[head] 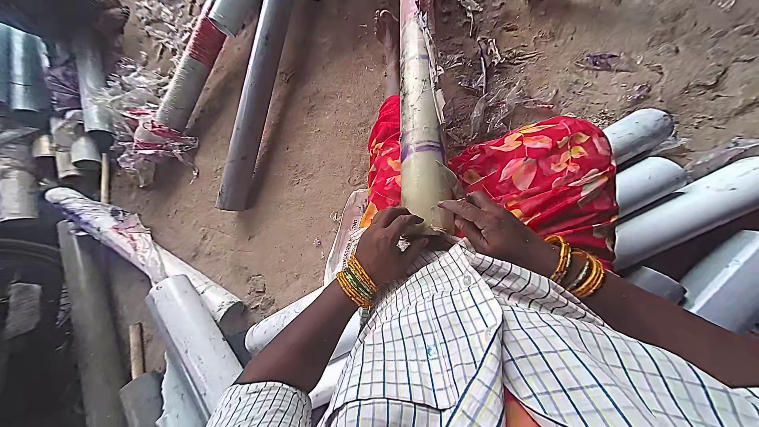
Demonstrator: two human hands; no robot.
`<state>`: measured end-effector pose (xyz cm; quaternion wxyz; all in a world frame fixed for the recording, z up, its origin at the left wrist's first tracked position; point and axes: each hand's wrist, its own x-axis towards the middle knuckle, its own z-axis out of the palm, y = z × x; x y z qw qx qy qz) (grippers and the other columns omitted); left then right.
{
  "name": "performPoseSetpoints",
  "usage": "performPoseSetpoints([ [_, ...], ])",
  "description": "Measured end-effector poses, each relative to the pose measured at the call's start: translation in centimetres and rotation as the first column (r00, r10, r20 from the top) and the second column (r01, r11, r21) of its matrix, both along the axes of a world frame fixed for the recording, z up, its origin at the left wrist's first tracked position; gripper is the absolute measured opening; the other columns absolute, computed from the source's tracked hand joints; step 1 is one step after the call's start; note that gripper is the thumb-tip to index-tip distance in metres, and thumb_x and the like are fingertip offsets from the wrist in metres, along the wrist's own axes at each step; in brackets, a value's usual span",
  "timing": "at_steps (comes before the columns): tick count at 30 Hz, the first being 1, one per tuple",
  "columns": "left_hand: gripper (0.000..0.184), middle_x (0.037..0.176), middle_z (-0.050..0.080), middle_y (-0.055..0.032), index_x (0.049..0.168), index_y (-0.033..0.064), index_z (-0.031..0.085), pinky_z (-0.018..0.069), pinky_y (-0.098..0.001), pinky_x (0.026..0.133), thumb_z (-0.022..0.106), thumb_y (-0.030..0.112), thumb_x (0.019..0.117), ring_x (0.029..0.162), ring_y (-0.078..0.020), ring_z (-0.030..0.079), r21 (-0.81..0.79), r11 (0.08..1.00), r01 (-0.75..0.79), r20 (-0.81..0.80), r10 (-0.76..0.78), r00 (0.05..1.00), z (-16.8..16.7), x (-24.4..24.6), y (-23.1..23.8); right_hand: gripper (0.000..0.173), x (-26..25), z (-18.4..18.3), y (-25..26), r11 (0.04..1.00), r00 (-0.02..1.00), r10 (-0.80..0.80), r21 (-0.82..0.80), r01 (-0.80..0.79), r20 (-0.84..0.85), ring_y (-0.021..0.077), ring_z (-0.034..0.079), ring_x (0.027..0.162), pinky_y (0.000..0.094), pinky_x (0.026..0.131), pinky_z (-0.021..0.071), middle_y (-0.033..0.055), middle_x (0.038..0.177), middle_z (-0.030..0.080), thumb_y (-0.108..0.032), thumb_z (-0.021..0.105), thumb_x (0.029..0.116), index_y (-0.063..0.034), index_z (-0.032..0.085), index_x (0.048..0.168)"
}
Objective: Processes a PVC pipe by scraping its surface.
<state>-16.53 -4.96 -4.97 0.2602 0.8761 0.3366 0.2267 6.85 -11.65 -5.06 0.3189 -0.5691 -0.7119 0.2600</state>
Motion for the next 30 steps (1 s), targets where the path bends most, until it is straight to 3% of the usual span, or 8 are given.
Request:
performPoseSetpoints([
  [2, 0.049, 0.125, 0.066, -0.0247, 0.123, -0.0017, 0.068, 0.0562, -0.0472, 0.096, 0.077, 0.03, 0.0862, 0.116, -0.037, 0.066, -0.023, 1.0, -0.01, -0.004, 0.01, 1.0, -0.6, -0.4, 0.1, 0.054, 0.8, 1.0, -1.0, 0.999, 1.0, -0.007, -0.036, 0.007, 0.008, 0.0233, 0.06, 0.073, 0.0375, 0.066, 0.0526, 0.0168, 0.094, 0.065, -0.02, 0.046, 0.1027, -0.0074, 0.046, 0.155],
  [4, 0.07, 0.142, 0.056, -0.0288, 0.138, -0.0044, 0.058, 0.0493, -0.0527, 0.106, 0.081, 0.033, 0.0834, 0.13, -0.0417, 0.058, -0.07, 0.997, -0.044, -0.061, 0.04, 0.997, -1.3, -0.3, 0.4, 0.065, 1.5, 2.0, -2.0, 0.997, 0.999, -0.03, -0.076, 0.028, -0.017, 0.0154, 0.058, 0.066, 0.0307, 0.061, 0.0513, 0.0109, 0.083, 0.066, -0.027, 0.05, 0.1016, -0.0003, 0.034, 0.158],
  [7, 0.093, 0.155, 0.043, -0.031, 0.152, -0.0081, 0.04, 0.0387, -0.0558, 0.117, 0.083, 0.037, 0.0827, 0.143, -0.0443, 0.046, -0.161, 0.975, -0.152, -0.238, 0.111, 0.965, -2.2, 0.9, 1.0, 0.055, 2.0, 2.4, -2.7, 0.988, 0.993, -0.102, -0.119, 0.094, -0.065, 0.0089, 0.055, 0.067, 0.0244, 0.062, 0.0478, 0.0074, 0.082, 0.066, -0.036, 0.049, 0.1022, 0.0043, 0.058, 0.138],
  [9, 0.105, 0.156, 0.043, -0.0286, 0.156, -0.0081, 0.032, 0.0338, -0.0536, 0.121, 0.083, 0.045, 0.0808, 0.146, -0.0409, 0.043, -0.196, 0.961, -0.195, -0.303, 0.13, 0.944, -3.0, 1.7, 1.4, 0.049, 2.2, 2.7, -3.2, 0.992, 0.997, -0.069, -0.106, 0.065, -0.037, 0.0151, 0.067, 0.082, 0.0311, 0.074, 0.0544, 0.0118, 0.097, 0.074, -0.033, 0.042, 0.1057, -0.0003, 0.069, 0.129],
  [11, 0.107, 0.154, 0.047, -0.0276, 0.156, -0.0095, 0.031, 0.034, -0.0535, 0.121, 0.083, 0.046, 0.0801, 0.143, -0.0402, 0.047, -0.184, 0.963, -0.199, -0.298, 0.138, 0.944, -3.4, 2.1, 1.4, 0.045, 1.9, 3.1, -3.8, 0.998, 0.999, -0.037, -0.054, 0.038, 0.019, 0.0226, 0.067, 0.081, 0.038, 0.071, 0.0538, 0.0136, 0.094, 0.072, -0.026, 0.04, 0.1039, -0.0062, 0.073, 0.126],
  [17, 0.104, 0.154, 0.047, -0.0283, 0.156, -0.0097, 0.031, 0.0305, -0.0588, 0.121, 0.085, 0.038, 0.08, 0.144, -0.0414, 0.047, -0.162, 0.964, -0.212, -0.302, 0.156, 0.94, -3.0, 2.3, 0.7, 0.038, 1.1, 4.6, -5.1, 0.998, 0.968, -0.003, 0.062, -0.013, 0.25, 0.0284, 0.066, 0.072, 0.0384, 0.06, 0.0524, 0.013, 0.084, 0.067, -0.022, 0.05, 0.095, -0.0125, 0.078, 0.118],
  [25, 0.094, 0.154, 0.048, -0.0274, 0.156, -0.0068, 0.035, 0.0287, -0.0655, 0.118, 0.082, 0.017, 0.0783, 0.142, -0.0429, 0.048, -0.096, 0.975, -0.202, -0.261, 0.171, 0.95, -2.6, 3.5, 0.1, 0.039, 0.5, 5.4, -5.7, 0.999, 0.949, -0.023, 0.028, 0.015, 0.315, 0.0293, 0.064, 0.065, 0.0385, 0.054, 0.0512, 0.0145, 0.079, 0.065, -0.02, 0.048, 0.0943, -0.0091, 0.079, 0.115],
  [30, 0.1, 0.162, 0.036, -0.0286, 0.161, -0.0062, 0.022, 0.0217, -0.0632, 0.122, 0.079, 0.009, 0.0799, 0.148, -0.0411, 0.041, -0.127, 0.978, -0.168, -0.42, 0.1, 0.902, -1.5, 4.9, 0.0, 0.039, 0.1, 5.7, -6.6, 0.994, 0.922, -0.096, -0.004, 0.106, 0.375, 0.0329, 0.064, 0.061, 0.0418, 0.049, 0.0498, 0.0167, 0.076, 0.063, -0.021, 0.048, 0.0929, -0.0056, 0.079, 0.11],
])
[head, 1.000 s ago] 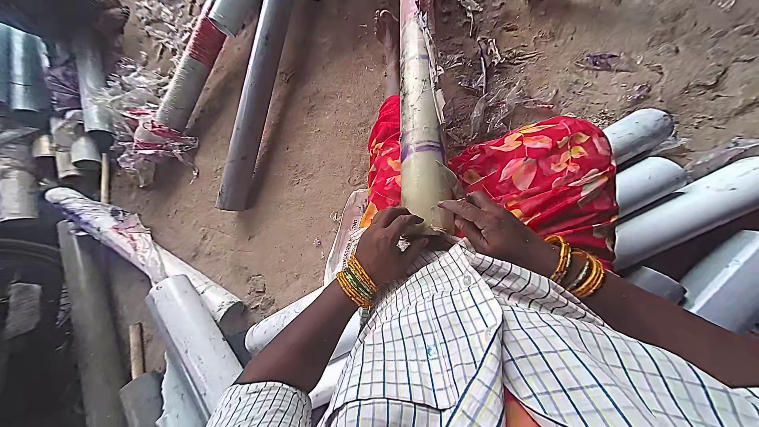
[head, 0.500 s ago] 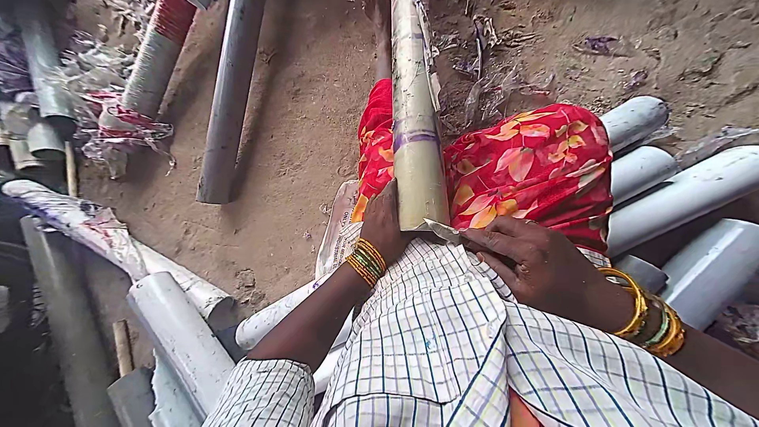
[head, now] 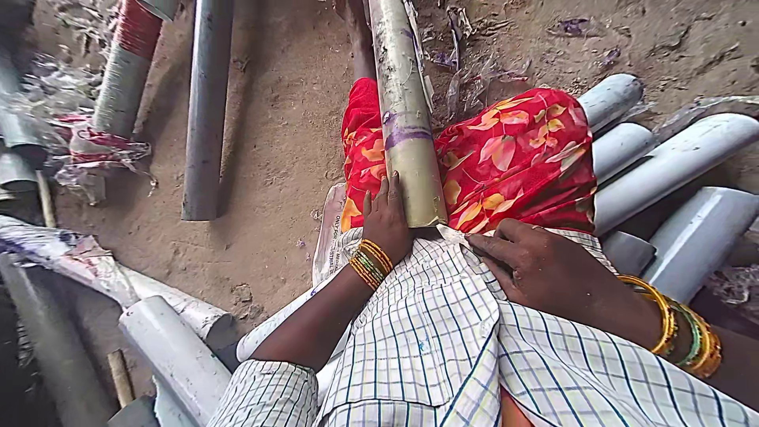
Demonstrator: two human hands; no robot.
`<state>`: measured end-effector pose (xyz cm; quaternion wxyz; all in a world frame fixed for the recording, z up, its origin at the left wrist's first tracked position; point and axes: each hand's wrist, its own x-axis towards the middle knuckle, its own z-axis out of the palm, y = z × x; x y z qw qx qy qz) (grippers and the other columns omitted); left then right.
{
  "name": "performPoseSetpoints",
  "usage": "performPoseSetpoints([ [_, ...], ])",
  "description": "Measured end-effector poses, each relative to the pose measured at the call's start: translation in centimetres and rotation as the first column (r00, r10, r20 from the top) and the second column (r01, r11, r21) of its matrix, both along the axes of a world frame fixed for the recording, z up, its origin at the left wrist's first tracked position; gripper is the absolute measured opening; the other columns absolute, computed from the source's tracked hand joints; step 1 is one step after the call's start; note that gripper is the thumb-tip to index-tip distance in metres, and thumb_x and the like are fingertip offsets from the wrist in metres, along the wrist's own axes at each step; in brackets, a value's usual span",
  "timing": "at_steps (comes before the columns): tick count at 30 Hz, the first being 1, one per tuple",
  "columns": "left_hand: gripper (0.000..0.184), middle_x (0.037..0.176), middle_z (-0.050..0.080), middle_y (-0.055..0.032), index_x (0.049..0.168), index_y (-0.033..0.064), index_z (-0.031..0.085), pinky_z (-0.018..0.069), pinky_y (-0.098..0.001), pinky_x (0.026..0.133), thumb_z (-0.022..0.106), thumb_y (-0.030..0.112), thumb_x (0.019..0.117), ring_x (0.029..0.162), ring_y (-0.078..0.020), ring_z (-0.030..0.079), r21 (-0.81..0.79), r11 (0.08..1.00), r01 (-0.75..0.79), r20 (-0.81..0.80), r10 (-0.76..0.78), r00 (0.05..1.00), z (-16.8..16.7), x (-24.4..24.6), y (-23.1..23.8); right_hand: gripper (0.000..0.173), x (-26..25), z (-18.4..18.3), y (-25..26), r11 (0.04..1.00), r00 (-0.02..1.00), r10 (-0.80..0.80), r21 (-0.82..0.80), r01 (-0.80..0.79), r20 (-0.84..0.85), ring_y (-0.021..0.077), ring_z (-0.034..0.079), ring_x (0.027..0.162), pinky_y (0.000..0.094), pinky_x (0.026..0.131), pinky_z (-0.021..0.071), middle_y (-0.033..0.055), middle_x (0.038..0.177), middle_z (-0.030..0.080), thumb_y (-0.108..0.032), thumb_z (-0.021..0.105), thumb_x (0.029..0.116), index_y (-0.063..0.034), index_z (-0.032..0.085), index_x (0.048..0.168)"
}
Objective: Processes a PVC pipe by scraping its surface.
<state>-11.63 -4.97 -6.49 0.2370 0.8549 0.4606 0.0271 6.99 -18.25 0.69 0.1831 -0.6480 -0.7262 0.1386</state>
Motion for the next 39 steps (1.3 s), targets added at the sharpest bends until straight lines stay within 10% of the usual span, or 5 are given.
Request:
performPoseSetpoints([
  [15, 0.103, 0.154, 0.046, -0.0299, 0.16, -0.0083, 0.017, 0.0262, -0.0657, 0.12, 0.079, 0.007, 0.0788, 0.145, -0.0429, 0.045, -0.073, 0.997, -0.039, 0.165, 0.051, 0.985, -1.1, -0.4, 0.2, 0.026, 0.2, 0.8, 1.1, 0.849, 0.953, -0.115, -0.525, -0.052, -0.281, 0.0306, 0.065, 0.087, 0.0451, 0.076, 0.0526, 0.018, 0.099, 0.064, -0.009, 0.051, 0.1013, 0.0013, 0.067, 0.118],
  [39, 0.106, 0.159, 0.04, -0.0296, 0.162, -0.0076, 0.012, 0.0249, -0.0647, 0.121, 0.081, 0.008, 0.0816, 0.148, -0.0424, 0.041, -0.065, 0.998, -0.023, 0.047, 0.026, 0.999, -0.5, 0.3, 0.6, 0.027, -1.8, -2.8, 0.8, 0.975, 0.96, -0.136, -0.208, 0.085, -0.244, 0.0312, 0.066, 0.071, 0.0423, 0.061, 0.0545, 0.0173, 0.084, 0.062, -0.007, 0.053, 0.0942, 0.0034, 0.073, 0.11],
])
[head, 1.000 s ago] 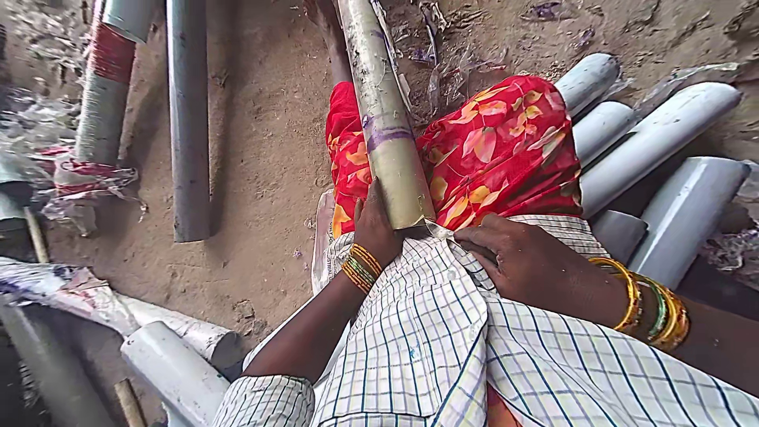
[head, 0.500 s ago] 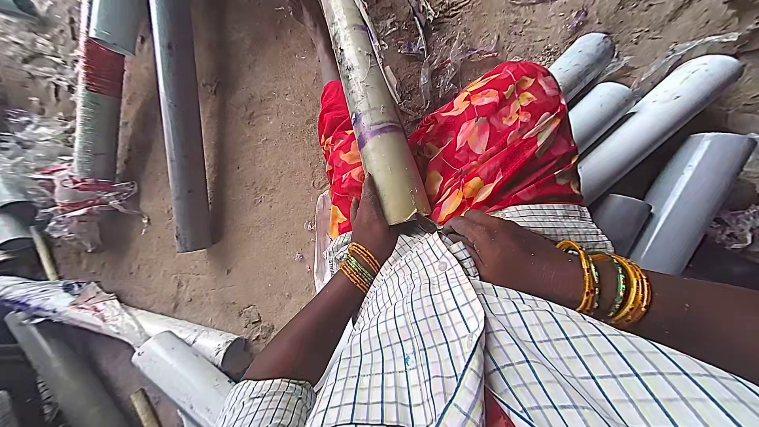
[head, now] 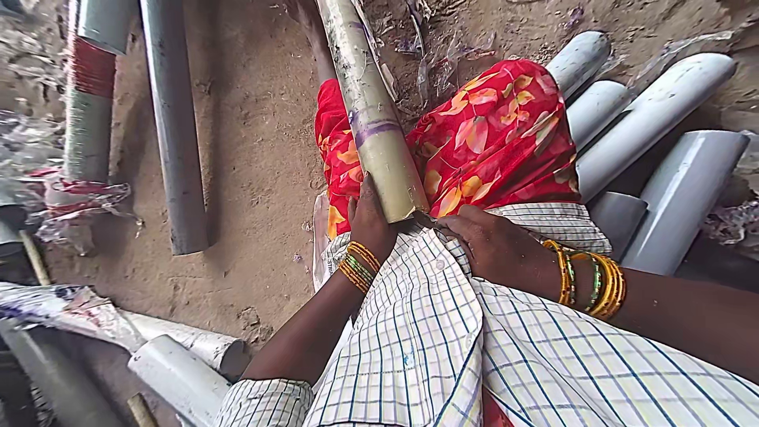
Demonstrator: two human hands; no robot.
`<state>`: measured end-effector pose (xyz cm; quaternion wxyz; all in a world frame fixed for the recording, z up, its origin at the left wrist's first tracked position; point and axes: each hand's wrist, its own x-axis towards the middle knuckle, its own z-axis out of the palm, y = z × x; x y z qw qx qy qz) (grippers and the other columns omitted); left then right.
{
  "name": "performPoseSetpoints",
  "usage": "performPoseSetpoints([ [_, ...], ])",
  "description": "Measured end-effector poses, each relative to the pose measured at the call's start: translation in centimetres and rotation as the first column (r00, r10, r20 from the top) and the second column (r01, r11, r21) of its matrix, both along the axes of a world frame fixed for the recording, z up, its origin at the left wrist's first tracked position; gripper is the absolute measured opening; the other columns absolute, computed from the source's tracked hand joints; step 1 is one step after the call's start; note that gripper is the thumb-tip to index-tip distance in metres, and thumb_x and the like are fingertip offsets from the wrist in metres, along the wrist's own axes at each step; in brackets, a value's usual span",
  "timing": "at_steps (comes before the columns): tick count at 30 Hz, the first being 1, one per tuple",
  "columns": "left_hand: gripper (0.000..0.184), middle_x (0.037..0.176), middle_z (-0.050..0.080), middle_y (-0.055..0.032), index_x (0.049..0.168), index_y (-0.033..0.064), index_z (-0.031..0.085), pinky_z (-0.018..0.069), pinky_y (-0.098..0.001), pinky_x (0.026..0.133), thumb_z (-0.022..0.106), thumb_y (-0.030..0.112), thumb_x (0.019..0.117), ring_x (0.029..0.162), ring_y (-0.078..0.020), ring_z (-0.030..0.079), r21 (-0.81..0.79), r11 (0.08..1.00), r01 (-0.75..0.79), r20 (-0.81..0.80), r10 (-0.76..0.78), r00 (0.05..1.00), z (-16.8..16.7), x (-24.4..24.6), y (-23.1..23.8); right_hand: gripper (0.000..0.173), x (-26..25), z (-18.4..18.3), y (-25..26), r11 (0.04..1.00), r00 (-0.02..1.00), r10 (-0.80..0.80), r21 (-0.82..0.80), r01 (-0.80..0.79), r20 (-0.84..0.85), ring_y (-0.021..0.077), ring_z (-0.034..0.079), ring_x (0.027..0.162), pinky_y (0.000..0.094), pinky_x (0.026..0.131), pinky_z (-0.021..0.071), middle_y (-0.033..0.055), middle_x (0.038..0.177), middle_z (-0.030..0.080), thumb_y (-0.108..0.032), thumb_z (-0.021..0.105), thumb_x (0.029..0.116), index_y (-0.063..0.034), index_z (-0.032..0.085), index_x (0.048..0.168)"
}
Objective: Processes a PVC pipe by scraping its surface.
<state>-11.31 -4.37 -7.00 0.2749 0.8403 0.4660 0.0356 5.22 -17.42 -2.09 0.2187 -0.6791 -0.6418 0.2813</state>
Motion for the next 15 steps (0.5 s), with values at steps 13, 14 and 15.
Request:
performPoseSetpoints([
  [13, 0.106, 0.16, 0.038, -0.0293, 0.162, -0.0064, 0.011, 0.022, -0.063, 0.123, 0.081, 0.01, 0.0842, 0.15, -0.0413, 0.039, -0.025, 1.0, 0.011, -0.073, -0.013, 0.997, 0.18, 0.49, 0.16, 0.026, -0.38, -0.58, 0.35, 0.994, 0.998, -0.058, 0.096, 0.061, -0.035, 0.0305, 0.066, 0.069, 0.0401, 0.062, 0.0549, 0.0173, 0.081, 0.064, -0.008, 0.053, 0.0967, 0.0048, 0.074, 0.104],
  [14, 0.106, 0.16, 0.038, -0.0299, 0.162, -0.0071, 0.011, 0.022, -0.0632, 0.123, 0.081, 0.008, 0.0831, 0.149, -0.0416, 0.04, -0.019, 1.0, 0.008, -0.076, -0.01, 0.997, 0.04, 0.57, 0.18, 0.026, -0.38, -0.54, 0.45, 0.995, 0.998, -0.056, 0.077, 0.059, -0.035, 0.0304, 0.066, 0.07, 0.0402, 0.063, 0.0554, 0.0173, 0.081, 0.064, -0.009, 0.053, 0.0972, 0.0047, 0.074, 0.105],
  [15, 0.108, 0.159, 0.038, -0.0311, 0.161, -0.008, 0.011, 0.0226, -0.0634, 0.122, 0.081, 0.007, 0.0812, 0.148, -0.0423, 0.041, -0.009, 1.0, 0.007, -0.08, -0.008, 0.997, -0.1, 0.67, 0.22, 0.026, -0.29, -0.44, 0.6, 0.997, 0.998, -0.05, 0.054, 0.051, -0.032, 0.0299, 0.066, 0.072, 0.04, 0.064, 0.0555, 0.0172, 0.083, 0.064, -0.009, 0.053, 0.0984, 0.0045, 0.074, 0.106],
])
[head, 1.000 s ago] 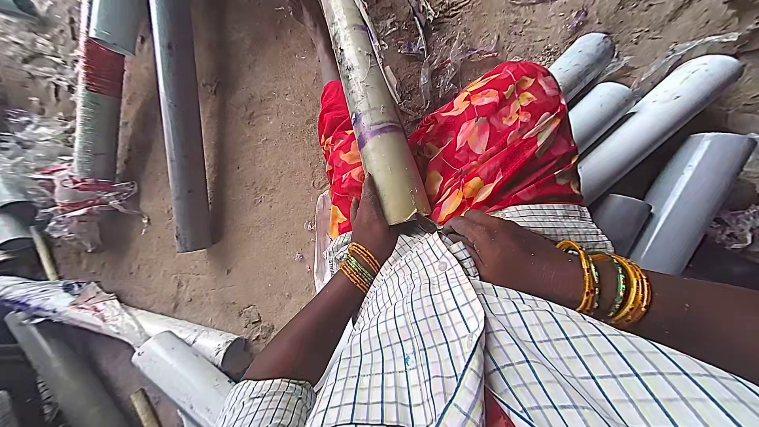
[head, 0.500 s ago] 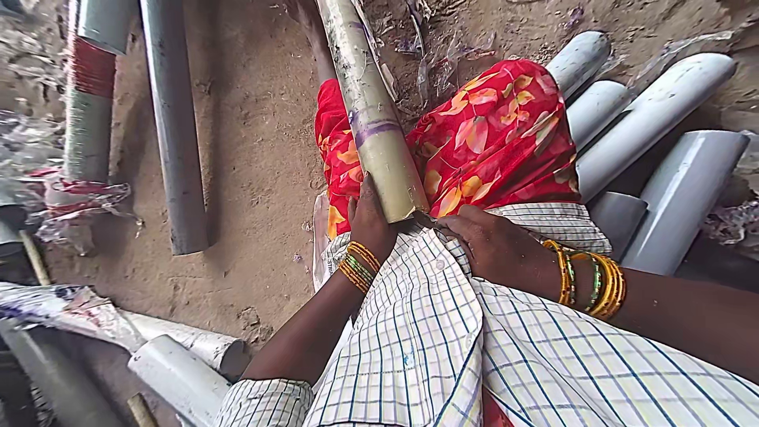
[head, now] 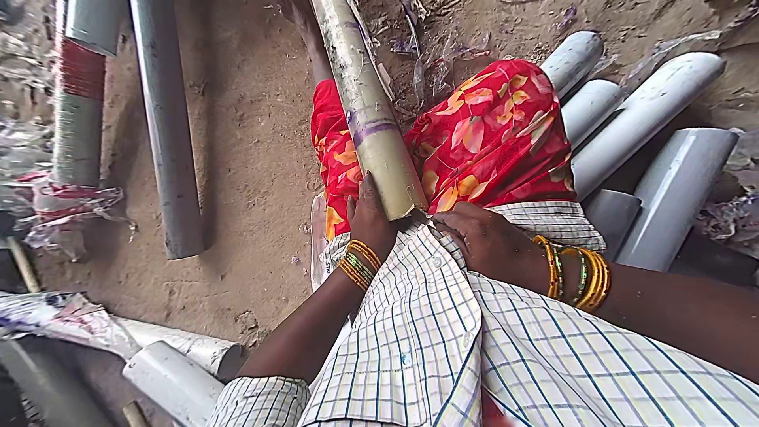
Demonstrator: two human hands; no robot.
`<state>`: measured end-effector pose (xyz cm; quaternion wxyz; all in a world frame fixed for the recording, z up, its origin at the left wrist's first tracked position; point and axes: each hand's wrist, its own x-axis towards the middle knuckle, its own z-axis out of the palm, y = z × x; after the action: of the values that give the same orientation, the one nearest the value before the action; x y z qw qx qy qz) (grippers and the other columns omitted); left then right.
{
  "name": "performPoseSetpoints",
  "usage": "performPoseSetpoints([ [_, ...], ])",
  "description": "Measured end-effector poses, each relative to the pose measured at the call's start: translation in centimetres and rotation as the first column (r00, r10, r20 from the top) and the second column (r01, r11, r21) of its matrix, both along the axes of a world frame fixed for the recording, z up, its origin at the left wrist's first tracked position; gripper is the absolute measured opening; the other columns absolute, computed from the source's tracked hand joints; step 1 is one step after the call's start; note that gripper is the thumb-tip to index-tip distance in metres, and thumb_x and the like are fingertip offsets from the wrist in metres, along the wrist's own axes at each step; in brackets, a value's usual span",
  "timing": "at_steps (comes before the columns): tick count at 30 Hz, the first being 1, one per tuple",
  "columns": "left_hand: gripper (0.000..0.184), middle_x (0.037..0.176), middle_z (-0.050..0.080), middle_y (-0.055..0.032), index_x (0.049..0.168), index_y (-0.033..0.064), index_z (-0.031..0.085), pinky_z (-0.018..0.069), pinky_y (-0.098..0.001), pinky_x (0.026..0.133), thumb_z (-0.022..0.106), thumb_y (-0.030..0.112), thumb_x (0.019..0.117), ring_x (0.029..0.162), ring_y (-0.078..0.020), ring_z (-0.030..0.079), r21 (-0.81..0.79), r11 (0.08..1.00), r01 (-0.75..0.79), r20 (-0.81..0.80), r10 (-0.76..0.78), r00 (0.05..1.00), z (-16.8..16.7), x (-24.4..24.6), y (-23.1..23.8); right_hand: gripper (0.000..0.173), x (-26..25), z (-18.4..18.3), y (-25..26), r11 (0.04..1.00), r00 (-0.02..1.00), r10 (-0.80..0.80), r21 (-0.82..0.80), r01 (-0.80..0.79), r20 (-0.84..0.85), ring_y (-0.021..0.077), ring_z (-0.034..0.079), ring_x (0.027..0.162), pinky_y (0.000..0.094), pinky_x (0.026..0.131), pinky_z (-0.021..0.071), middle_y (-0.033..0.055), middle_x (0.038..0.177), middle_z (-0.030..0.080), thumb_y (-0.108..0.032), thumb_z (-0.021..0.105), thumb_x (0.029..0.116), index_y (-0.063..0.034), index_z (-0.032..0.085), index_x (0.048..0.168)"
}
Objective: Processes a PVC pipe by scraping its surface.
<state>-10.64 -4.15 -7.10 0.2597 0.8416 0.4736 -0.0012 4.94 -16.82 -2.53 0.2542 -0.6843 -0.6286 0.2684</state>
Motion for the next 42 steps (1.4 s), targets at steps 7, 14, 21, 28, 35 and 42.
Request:
performPoseSetpoints([
  [7, 0.114, 0.164, 0.035, -0.0224, 0.164, -0.0012, 0.009, 0.0187, -0.0578, 0.126, 0.084, 0.032, 0.0841, 0.152, -0.0328, 0.038, -0.073, 0.997, -0.011, -0.155, -0.001, 0.988, 0.5, 1.1, 0.9, 0.026, 4.3, -0.5, 2.2, 0.921, 0.896, 0.277, 0.17, -0.351, 0.348, 0.0259, 0.062, 0.058, 0.0364, 0.048, 0.0498, 0.0116, 0.074, 0.061, -0.015, 0.057, 0.0956, -0.0028, 0.078, 0.104],
  [14, 0.117, 0.164, 0.034, -0.0232, 0.164, -0.0008, 0.006, 0.0147, -0.0572, 0.127, 0.083, 0.034, 0.0838, 0.153, -0.0324, 0.035, -0.113, 0.994, -0.011, -0.149, -0.006, 0.989, 0.6, 1.0, 1.0, 0.023, 9.0, 1.2, 6.5, 0.654, 0.558, 0.656, -0.012, -0.757, 0.508, 0.0293, 0.063, 0.059, 0.0395, 0.048, 0.0499, 0.0155, 0.078, 0.06, 0.003, 0.061, 0.0904, 0.0003, 0.072, 0.11],
  [21, 0.12, 0.163, 0.037, -0.0214, 0.164, -0.0013, 0.005, 0.0158, -0.058, 0.126, 0.085, 0.03, 0.0802, 0.152, -0.0312, 0.037, -0.107, 0.994, -0.015, -0.096, 0.005, 0.995, 0.0, 0.4, 1.2, 0.023, 8.3, -1.3, 5.5, 0.721, 0.67, 0.575, 0.096, -0.686, 0.47, 0.0284, 0.062, 0.056, 0.038, 0.045, 0.0493, 0.0146, 0.076, 0.059, -0.001, 0.058, 0.0924, -0.0007, 0.072, 0.111],
  [28, 0.122, 0.16, 0.042, -0.0234, 0.163, -0.0041, 0.009, 0.0185, -0.0592, 0.125, 0.088, 0.026, 0.0757, 0.149, -0.035, 0.041, -0.054, 0.998, -0.019, 0.003, 0.019, 1.0, -0.4, 0.0, 1.1, 0.022, 4.7, -3.7, 2.6, 0.89, 0.89, 0.336, 0.207, -0.407, 0.309, 0.0284, 0.065, 0.058, 0.0359, 0.046, 0.0528, 0.0171, 0.08, 0.064, -0.004, 0.056, 0.0963, -0.0009, 0.074, 0.109],
  [35, 0.113, 0.16, 0.04, -0.0272, 0.163, -0.003, 0.007, 0.0171, -0.0624, 0.124, 0.081, 0.013, 0.0798, 0.145, -0.0405, 0.044, -0.055, 0.998, 0.001, -0.07, -0.005, 0.998, -0.7, 1.3, 1.5, 0.026, 2.3, 0.6, 3.0, 0.947, 0.994, 0.101, -0.303, -0.106, -0.032, 0.0393, 0.071, 0.088, 0.0511, 0.078, 0.0561, 0.023, 0.094, 0.07, -0.013, 0.052, 0.1065, 0.0061, 0.065, 0.119],
  [42, 0.121, 0.161, 0.026, -0.0392, 0.162, -0.0055, 0.0, 0.0244, -0.0601, 0.122, 0.084, 0.028, 0.0807, 0.15, -0.0477, 0.035, -0.101, 0.992, 0.078, -0.134, -0.091, 0.987, -0.2, 3.8, 1.4, 0.028, 3.1, 0.7, 1.2, 0.926, 0.988, -0.089, -0.375, 0.037, -0.122, 0.0342, 0.069, 0.086, 0.0469, 0.079, 0.0539, 0.0228, 0.096, 0.071, -0.014, 0.05, 0.106, 0.0065, 0.065, 0.119],
])
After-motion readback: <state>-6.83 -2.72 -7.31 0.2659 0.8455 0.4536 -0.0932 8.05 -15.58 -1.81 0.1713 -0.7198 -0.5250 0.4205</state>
